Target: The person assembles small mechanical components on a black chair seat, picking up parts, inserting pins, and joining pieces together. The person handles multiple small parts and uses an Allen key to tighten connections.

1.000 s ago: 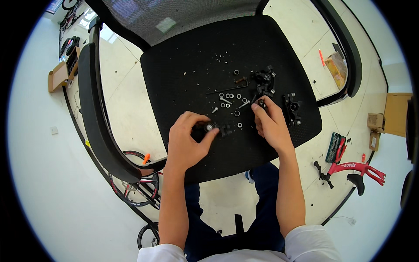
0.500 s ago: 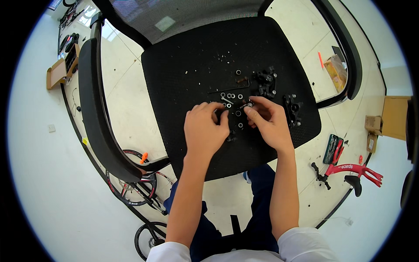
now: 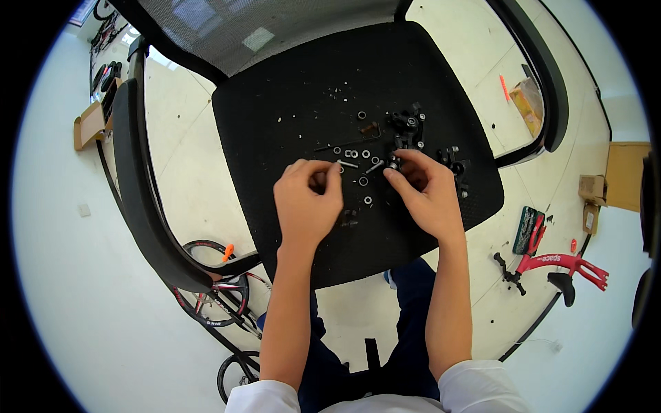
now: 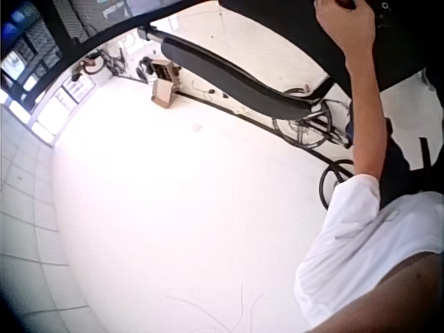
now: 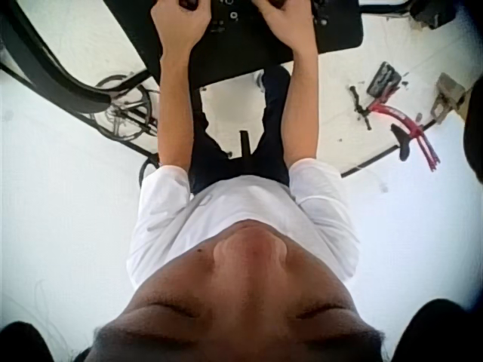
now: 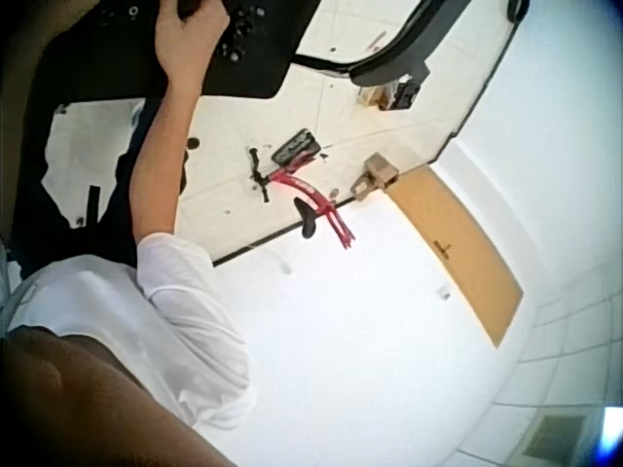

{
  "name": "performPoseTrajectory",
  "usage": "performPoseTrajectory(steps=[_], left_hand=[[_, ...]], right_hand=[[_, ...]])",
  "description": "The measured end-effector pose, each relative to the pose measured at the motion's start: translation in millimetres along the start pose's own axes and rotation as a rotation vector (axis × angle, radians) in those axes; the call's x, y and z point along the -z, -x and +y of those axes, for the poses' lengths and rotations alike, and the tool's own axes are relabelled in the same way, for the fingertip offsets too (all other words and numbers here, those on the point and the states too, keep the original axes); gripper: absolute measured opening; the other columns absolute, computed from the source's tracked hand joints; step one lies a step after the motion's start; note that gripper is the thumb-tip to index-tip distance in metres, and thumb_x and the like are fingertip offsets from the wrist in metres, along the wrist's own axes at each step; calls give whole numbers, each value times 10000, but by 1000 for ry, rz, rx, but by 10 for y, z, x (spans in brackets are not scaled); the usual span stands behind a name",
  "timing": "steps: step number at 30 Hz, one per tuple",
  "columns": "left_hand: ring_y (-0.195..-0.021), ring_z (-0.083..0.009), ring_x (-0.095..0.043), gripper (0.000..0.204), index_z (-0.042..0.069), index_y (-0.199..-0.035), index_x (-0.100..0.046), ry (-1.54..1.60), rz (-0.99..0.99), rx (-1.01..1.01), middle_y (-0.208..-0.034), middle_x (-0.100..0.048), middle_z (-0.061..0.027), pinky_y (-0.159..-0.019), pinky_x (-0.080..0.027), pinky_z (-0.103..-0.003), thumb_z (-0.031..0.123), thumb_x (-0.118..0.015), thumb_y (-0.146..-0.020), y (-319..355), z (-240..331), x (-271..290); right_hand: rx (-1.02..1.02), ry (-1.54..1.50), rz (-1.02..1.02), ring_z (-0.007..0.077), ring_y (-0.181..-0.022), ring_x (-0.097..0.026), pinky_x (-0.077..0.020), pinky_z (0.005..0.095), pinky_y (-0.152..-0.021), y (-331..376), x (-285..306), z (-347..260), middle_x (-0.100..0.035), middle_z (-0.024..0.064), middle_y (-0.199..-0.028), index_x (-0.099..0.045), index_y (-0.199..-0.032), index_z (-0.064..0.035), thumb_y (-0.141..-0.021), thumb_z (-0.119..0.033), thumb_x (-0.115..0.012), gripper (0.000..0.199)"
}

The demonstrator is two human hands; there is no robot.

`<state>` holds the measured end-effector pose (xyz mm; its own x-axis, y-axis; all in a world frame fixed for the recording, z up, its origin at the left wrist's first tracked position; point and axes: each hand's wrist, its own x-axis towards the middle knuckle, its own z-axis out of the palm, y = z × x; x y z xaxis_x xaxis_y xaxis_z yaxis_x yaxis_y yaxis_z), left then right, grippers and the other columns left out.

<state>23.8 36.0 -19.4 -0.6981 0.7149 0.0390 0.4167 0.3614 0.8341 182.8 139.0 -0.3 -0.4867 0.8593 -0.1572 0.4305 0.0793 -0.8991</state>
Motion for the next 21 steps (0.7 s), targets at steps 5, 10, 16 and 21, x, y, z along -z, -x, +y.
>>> performPoseTrajectory(steps=[5,10,16,21], left_hand=[[-627,-157,-572,50,3,-818,-703,-19,32,-24,-707,-616,-66,-581,-441,-285,47,-725,-808,6,-102,168],[-644,-139,-578,164,14,-966,-698,46,44,59,-721,-624,-57,-585,-447,-268,56,-738,-813,-35,-58,287],[-845,-229,-615,412,49,-1018,-700,36,-479,-202,-911,-640,-81,-796,-501,-344,207,-866,-675,30,-99,463],[-911,-244,-624,374,51,-987,-713,-11,-576,-196,-958,-661,-76,-818,-499,-334,96,-861,-646,42,-120,549]], right_hand=[[24,135,-35,158,-620,-593,-487,286,-607,1,59,-46,-649,94,-739,-684,-1054,17,-832,-170,-750,298],[-61,-90,-76,145,-620,-614,-496,276,-549,3,-13,-11,-654,87,-797,-639,-1097,26,-865,-148,-717,300],[-205,-185,-114,117,-646,-642,-505,249,-480,-16,1,-114,-654,86,-818,-572,-1104,30,-904,-111,-667,263],[-260,-236,-184,108,-618,-615,-493,245,-475,-2,-21,-116,-649,81,-814,-567,-1095,26,-918,-89,-626,219]])
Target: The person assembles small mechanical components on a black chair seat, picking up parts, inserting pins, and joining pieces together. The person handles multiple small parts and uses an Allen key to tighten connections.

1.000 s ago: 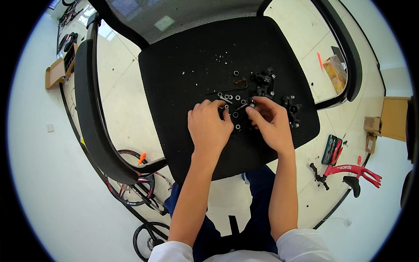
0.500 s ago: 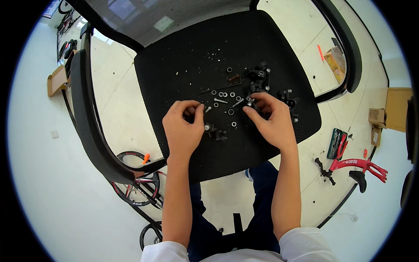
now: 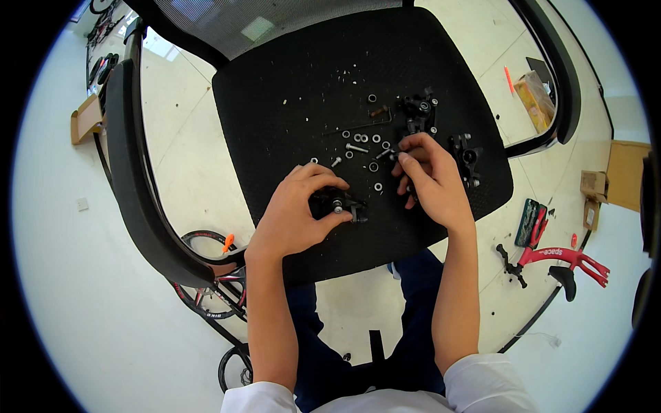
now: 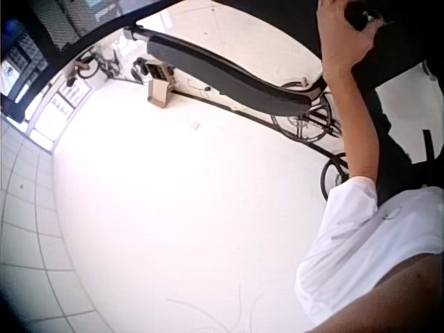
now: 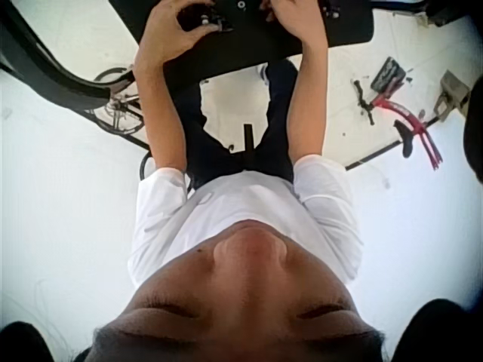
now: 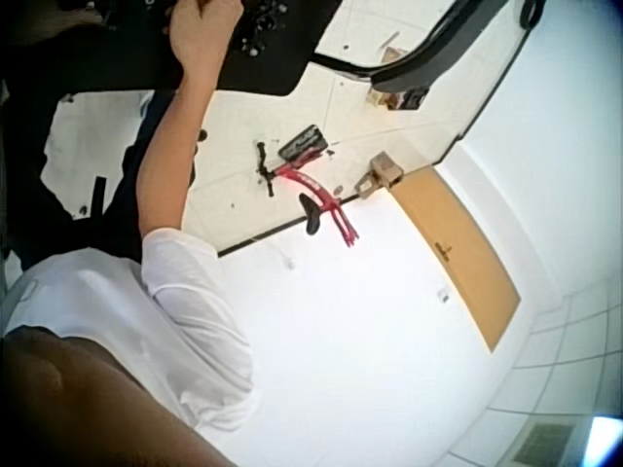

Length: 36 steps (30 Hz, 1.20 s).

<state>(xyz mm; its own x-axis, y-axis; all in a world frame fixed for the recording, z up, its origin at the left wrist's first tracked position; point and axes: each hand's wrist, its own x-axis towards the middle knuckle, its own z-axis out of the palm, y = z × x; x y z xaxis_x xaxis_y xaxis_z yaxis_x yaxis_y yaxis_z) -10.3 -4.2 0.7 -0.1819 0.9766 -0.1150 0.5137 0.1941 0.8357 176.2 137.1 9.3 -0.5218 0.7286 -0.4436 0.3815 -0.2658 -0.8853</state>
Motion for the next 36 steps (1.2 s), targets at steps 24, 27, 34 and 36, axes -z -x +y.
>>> performPoseTrajectory(steps=[24,27,34,36], left_hand=[[-883,-226,-645,267,23,-915,-728,44,343,-232,-955,-681,-91,-781,-510,-315,48,-827,-668,-74,170,-30],[-866,-202,-646,210,33,-888,-750,136,395,-215,-917,-690,-77,-754,-515,-298,9,-807,-688,-97,206,-124],[-858,-191,-646,179,47,-871,-763,183,401,-218,-891,-695,-59,-741,-518,-294,-24,-781,-708,-134,201,-179],[-859,-194,-647,182,45,-880,-761,170,398,-233,-892,-695,-61,-746,-517,-296,-33,-767,-715,-125,202,-165]], right_hand=[[206,-104,-119,4,-612,-466,-385,187,-564,21,-95,-30,-680,-15,-777,-705,-869,30,-794,-18,-755,102],[295,-157,-175,9,-614,-471,-374,179,-561,17,-103,-13,-696,13,-827,-703,-865,26,-789,8,-751,92],[318,-169,-183,1,-613,-460,-358,175,-549,28,-74,13,-707,28,-884,-704,-890,33,-759,41,-767,146],[311,-146,-185,-2,-609,-453,-355,175,-546,39,-75,-20,-708,29,-891,-705,-899,31,-752,50,-768,161]])
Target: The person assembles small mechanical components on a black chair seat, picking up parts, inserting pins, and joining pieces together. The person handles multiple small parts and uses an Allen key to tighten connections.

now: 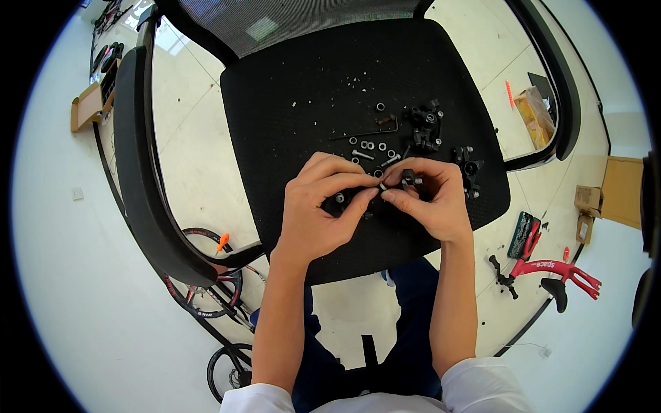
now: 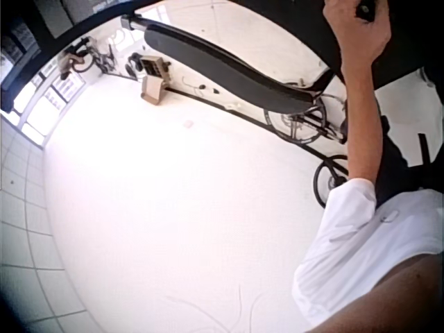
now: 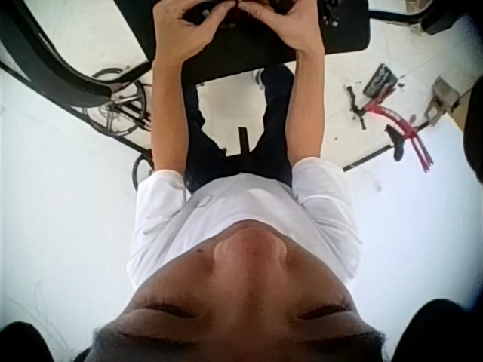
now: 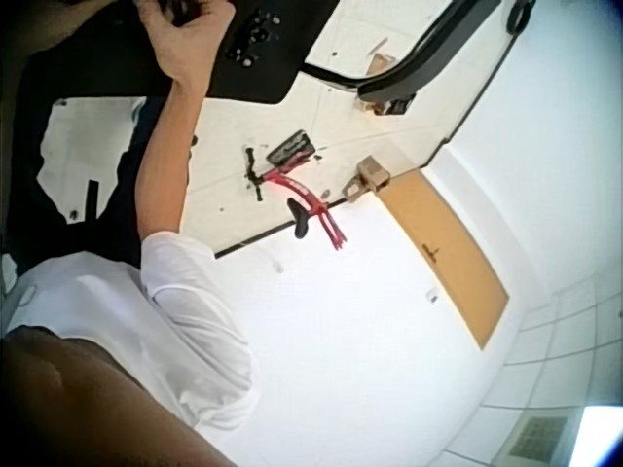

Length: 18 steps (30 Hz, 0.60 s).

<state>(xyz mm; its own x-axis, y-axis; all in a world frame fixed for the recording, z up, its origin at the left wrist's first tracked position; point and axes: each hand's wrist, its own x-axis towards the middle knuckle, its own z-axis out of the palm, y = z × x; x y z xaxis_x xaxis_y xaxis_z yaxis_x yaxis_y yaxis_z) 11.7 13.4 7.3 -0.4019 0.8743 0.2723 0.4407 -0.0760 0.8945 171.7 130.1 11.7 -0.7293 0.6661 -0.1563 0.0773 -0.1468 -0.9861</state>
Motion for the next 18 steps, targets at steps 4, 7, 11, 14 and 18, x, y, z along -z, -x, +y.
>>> performPoseTrajectory(steps=[4,7,11,14,18], left_hand=[[-854,-215,-654,201,48,-915,-756,-42,63,25,-905,-706,-74,-756,-512,-324,-20,-732,-727,-26,-43,54],[-794,-193,-654,174,30,-962,-732,-160,125,235,-902,-694,-87,-683,-500,-289,-22,-670,-808,-27,-176,155],[-762,-217,-637,163,26,-968,-729,-258,45,276,-869,-668,-83,-651,-489,-317,51,-697,-809,-20,-222,99],[-769,-249,-636,173,26,-939,-738,-321,9,332,-825,-657,-93,-676,-497,-355,107,-728,-786,-4,-240,-24],[-669,-200,-595,152,30,-896,-759,-325,50,441,-770,-655,-81,-627,-466,-322,105,-756,-764,-86,-206,-95]], right_hand=[[-4,42,45,-5,-606,-439,-347,168,-552,-1,35,-38,-694,12,-877,-717,-931,16,-762,38,-766,177],[-13,40,159,2,-650,-476,-358,160,-588,-15,83,-14,-668,-10,-858,-728,-969,1,-780,11,-769,194],[-105,84,335,22,-759,-551,-384,161,-641,-5,86,-71,-675,-9,-873,-727,-964,-1,-795,-14,-771,175],[-81,120,377,38,-833,-591,-399,166,-666,-14,103,-22,-690,-6,-894,-724,-960,-6,-805,-41,-775,166],[-86,144,387,47,-860,-608,-405,167,-678,-22,134,-17,-703,-1,-919,-723,-952,-18,-805,-53,-778,161]])
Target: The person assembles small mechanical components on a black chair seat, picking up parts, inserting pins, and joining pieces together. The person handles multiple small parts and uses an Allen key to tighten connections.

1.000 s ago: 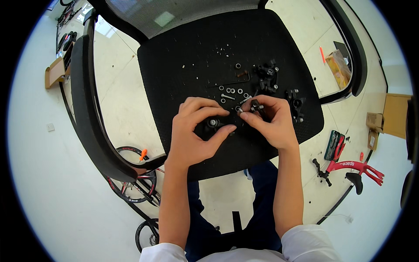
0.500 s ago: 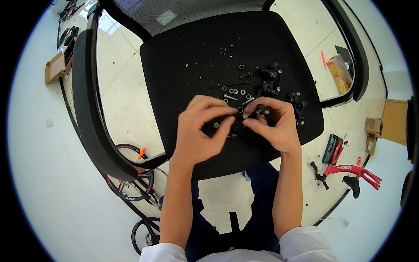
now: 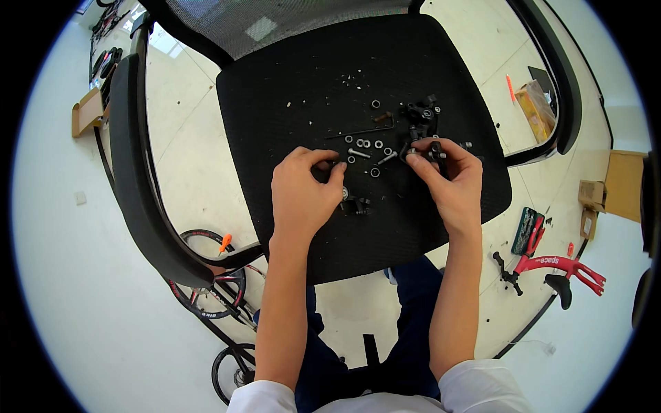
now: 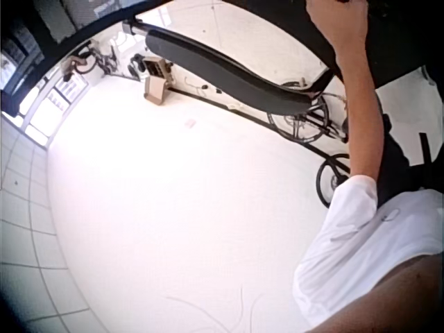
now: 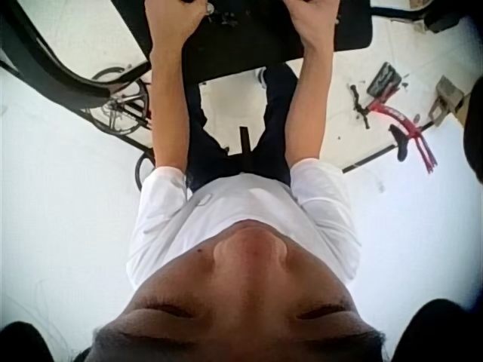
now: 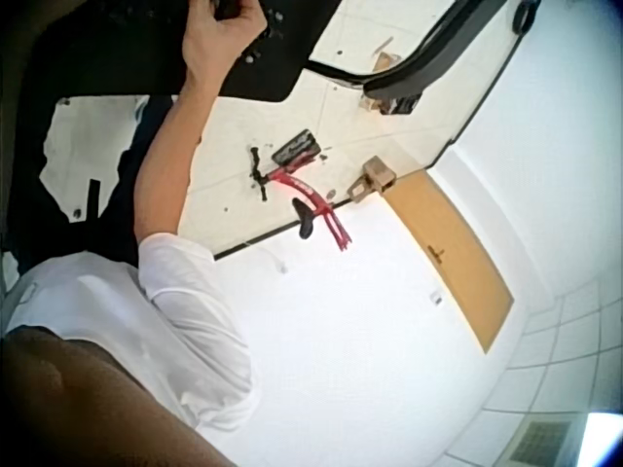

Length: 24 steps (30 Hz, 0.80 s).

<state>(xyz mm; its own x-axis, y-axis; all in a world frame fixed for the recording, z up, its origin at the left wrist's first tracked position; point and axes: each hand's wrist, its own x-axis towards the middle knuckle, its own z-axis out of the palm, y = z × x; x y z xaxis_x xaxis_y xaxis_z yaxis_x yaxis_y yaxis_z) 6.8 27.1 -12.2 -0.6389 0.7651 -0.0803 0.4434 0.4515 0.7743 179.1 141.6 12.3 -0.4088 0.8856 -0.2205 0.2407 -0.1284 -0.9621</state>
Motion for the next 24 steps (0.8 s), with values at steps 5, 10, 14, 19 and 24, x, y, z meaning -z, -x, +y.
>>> performPoseTrajectory(steps=[5,10,14,19,24], left_hand=[[-547,-101,-500,174,35,-905,-774,-2,-46,42,-749,-657,-57,-531,-400,-261,91,-784,-741,-37,-21,4],[-547,-86,-548,132,4,-902,-753,76,-88,136,-731,-685,-78,-528,-424,-246,59,-738,-783,-46,35,81],[-504,-75,-548,109,-6,-900,-741,178,-29,102,-706,-706,-81,-499,-413,-241,49,-697,-817,-43,-18,26],[-519,-59,-554,125,5,-920,-745,224,-77,137,-754,-726,-73,-502,-397,-221,39,-675,-822,-60,-43,50],[-535,-57,-527,154,20,-948,-752,220,-109,92,-710,-701,-48,-499,-383,-220,39,-684,-811,-52,-34,67]], right_hand=[[-3,-66,9,49,-868,-611,-406,173,-689,-20,18,39,-705,-4,-917,-722,-940,-29,-805,-67,-781,153],[-4,3,27,43,-835,-604,-395,169,-661,-36,74,47,-700,-13,-890,-724,-933,-36,-806,-66,-775,140],[43,143,7,12,-682,-529,-344,168,-560,-30,87,42,-685,-26,-829,-722,-917,-25,-800,-50,-757,124],[66,194,-18,2,-573,-398,-299,182,-507,-33,58,49,-671,-36,-793,-719,-907,-13,-786,-47,-747,129],[57,189,-36,9,-565,-393,-299,192,-503,-24,36,56,-665,-40,-771,-720,-893,-14,-787,-83,-759,133]])
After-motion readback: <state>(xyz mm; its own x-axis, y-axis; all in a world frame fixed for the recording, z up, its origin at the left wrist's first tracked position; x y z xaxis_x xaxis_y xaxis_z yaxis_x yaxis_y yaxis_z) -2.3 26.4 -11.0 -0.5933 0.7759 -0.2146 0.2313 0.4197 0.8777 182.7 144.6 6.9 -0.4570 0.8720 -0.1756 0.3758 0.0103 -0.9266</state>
